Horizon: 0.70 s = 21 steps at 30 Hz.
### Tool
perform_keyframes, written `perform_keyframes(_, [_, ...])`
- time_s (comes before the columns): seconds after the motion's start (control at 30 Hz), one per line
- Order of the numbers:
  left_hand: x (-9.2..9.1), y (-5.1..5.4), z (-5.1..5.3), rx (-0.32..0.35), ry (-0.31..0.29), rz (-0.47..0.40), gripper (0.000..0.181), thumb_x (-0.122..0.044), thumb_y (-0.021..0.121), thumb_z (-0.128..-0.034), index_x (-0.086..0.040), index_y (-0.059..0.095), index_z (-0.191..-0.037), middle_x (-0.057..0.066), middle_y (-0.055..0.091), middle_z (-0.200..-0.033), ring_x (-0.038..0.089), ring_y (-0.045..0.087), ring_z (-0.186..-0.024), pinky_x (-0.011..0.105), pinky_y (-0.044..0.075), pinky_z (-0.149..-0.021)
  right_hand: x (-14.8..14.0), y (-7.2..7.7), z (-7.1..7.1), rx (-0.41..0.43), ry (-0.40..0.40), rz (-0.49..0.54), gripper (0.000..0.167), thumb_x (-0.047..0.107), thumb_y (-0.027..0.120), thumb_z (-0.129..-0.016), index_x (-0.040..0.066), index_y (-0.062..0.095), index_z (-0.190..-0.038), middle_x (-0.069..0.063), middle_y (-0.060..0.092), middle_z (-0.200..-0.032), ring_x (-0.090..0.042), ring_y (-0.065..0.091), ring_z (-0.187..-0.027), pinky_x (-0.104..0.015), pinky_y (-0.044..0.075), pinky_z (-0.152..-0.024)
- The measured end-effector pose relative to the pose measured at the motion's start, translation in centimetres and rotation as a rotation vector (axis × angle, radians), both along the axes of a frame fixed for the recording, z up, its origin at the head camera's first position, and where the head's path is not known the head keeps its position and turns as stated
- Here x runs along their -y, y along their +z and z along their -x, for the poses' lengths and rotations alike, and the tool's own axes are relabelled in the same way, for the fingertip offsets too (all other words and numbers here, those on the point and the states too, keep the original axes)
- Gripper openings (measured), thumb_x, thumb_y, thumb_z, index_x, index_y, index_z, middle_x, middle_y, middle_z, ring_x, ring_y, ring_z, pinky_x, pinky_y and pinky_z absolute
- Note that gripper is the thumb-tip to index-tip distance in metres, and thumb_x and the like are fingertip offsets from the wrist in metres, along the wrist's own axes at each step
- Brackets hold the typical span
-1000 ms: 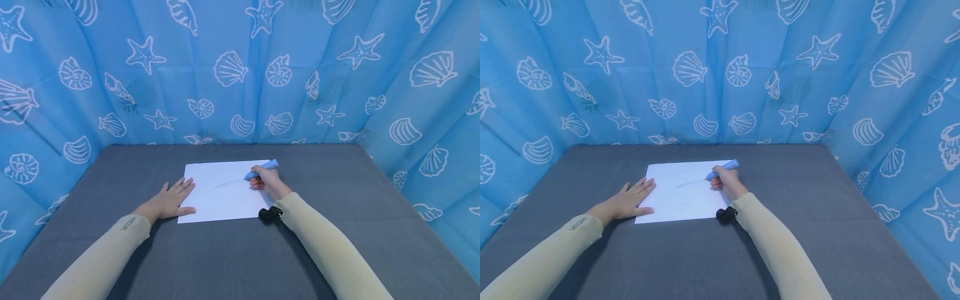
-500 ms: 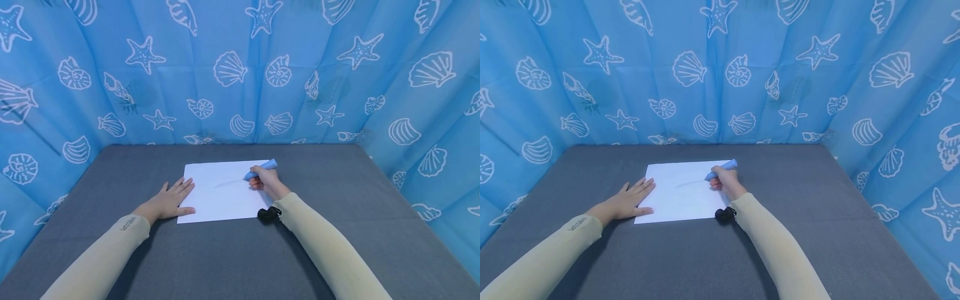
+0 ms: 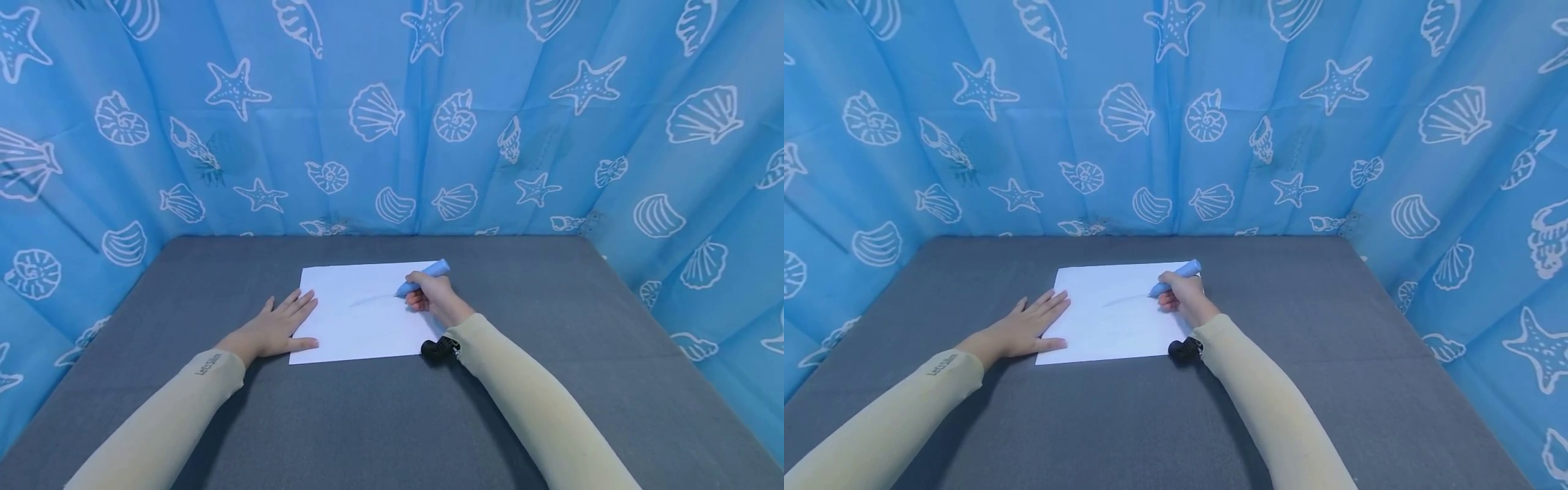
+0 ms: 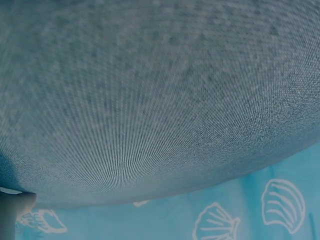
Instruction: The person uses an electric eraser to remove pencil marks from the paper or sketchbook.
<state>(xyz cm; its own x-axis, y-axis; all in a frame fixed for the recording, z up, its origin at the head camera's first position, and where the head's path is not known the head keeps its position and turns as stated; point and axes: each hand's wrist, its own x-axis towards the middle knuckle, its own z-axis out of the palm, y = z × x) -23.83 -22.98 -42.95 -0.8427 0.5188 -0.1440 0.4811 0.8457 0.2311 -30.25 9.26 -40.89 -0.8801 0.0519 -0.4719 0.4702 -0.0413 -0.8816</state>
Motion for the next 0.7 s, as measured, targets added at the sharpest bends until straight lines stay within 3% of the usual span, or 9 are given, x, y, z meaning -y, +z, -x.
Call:
perform_keyframes(0.23, [0.25, -0.29, 0.24, 0.006, -0.002, 0.026, 0.095, -0.071, 0.043, -0.0896, -0.009, 0.015, -0.156, 0.011, 0.008, -0.162, 0.034, 0.001, -0.148, 0.067, 0.0, -0.109, 0.05, 0.0, -0.09, -0.008, 0.001, -0.004, 0.022, 0.017, 0.064, -0.09, -0.002, 0.063, -0.078, -0.006, 0.058, -0.056, -0.01, 0.054, -0.044, -0.022, 0.048, -0.045])
perform_keyframes(0.5, [0.24, -0.23, 0.24, -0.003, -0.019, -0.001, 0.095, -0.068, 0.046, -0.0904, -0.004, 0.018, -0.155, 0.016, 0.011, -0.161, 0.038, 0.003, -0.147, 0.07, 0.001, -0.107, 0.11, 0.03, 0.02, 0.005, 0.004, -0.002, 0.022, 0.018, 0.065, -0.09, -0.002, 0.062, -0.078, -0.006, 0.058, -0.056, -0.01, 0.054, -0.045, -0.022, 0.048, -0.046])
perform_keyframes(0.7, [0.26, -0.45, 0.28, -0.004, -0.004, 0.013, 0.095, -0.07, 0.045, -0.0897, -0.007, 0.018, -0.156, 0.013, 0.01, -0.162, 0.036, 0.002, -0.147, 0.069, 0.001, -0.108, 0.14, 0.01, 0.11, 0.003, 0.004, 0.003, 0.022, 0.017, 0.065, -0.09, -0.002, 0.063, -0.079, -0.006, 0.058, -0.056, -0.01, 0.054, -0.044, -0.022, 0.048, -0.046])
